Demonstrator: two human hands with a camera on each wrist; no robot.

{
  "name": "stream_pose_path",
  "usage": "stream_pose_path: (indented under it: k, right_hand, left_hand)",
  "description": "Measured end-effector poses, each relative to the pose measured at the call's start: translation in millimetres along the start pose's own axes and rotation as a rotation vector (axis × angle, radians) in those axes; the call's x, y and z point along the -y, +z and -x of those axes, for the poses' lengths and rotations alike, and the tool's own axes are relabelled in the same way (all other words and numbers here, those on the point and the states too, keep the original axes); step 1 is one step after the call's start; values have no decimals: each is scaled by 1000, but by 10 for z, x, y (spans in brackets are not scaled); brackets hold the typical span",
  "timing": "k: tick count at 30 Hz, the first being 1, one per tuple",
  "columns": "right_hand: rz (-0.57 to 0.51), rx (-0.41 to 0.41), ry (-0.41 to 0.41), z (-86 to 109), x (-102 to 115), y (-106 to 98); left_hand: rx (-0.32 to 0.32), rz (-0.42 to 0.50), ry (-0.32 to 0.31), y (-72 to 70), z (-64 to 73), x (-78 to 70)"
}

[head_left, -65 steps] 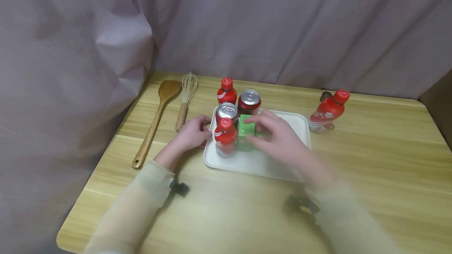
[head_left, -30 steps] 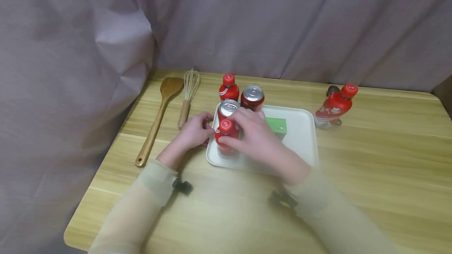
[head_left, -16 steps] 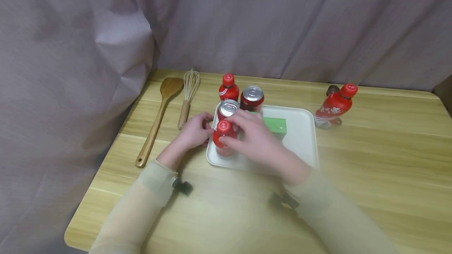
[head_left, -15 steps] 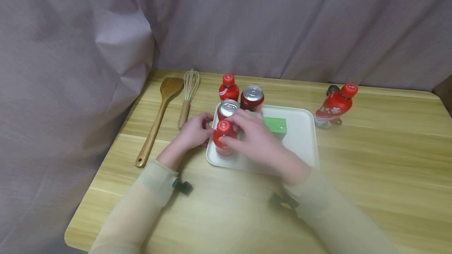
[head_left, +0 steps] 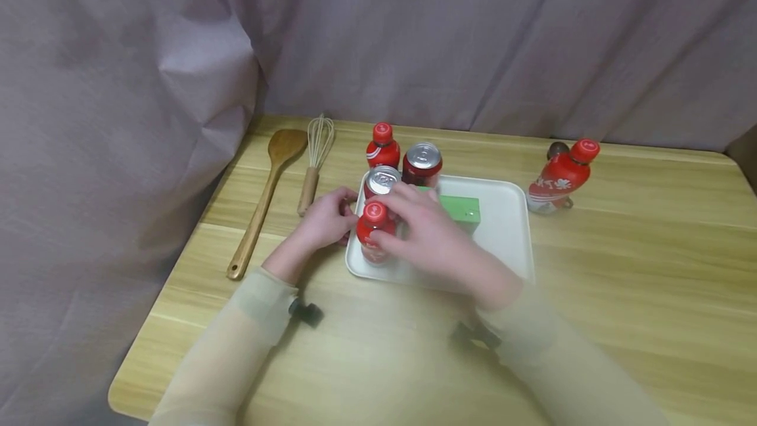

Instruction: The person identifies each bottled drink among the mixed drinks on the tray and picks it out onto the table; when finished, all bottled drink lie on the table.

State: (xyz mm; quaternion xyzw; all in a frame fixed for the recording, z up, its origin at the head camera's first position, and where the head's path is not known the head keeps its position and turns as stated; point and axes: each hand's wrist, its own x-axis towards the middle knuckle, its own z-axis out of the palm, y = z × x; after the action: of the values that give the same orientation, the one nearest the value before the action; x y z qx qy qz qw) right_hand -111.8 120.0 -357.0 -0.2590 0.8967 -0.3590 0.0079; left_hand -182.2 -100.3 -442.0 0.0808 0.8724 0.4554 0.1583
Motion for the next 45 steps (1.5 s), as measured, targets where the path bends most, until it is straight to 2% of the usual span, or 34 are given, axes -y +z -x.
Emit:
stream_pose_path:
  k: [5,10,16,21,27,31,38,45]
  right_hand:
    - [-5,-6,24,12,24,4]
    - [-24,-53,41,17,37,42]
    - [30,-119,14,-8,26,93]
    - [22,-72,9,-2,12,80]
    - [-22,-21,50,13,15,55]
    - [-37,-41,67,7,24,67]
    - [-9,-141,73,-16,35,104]
    - [32,-136,46,-11,29,102]
  left_hand:
    - [1,13,-5,7,1,3]
    - [6,9,8,17,2,18]
    - [-13,-6,15,-3,30,13]
    - [-1,2,7,-10,33,7]
    - [1,0,4,-5,27,8]
    - [5,-5,-4,1,17,15]
    - [0,14,1,-4,9,-8]
    - [-1,-2,-4,-8,-6,1]
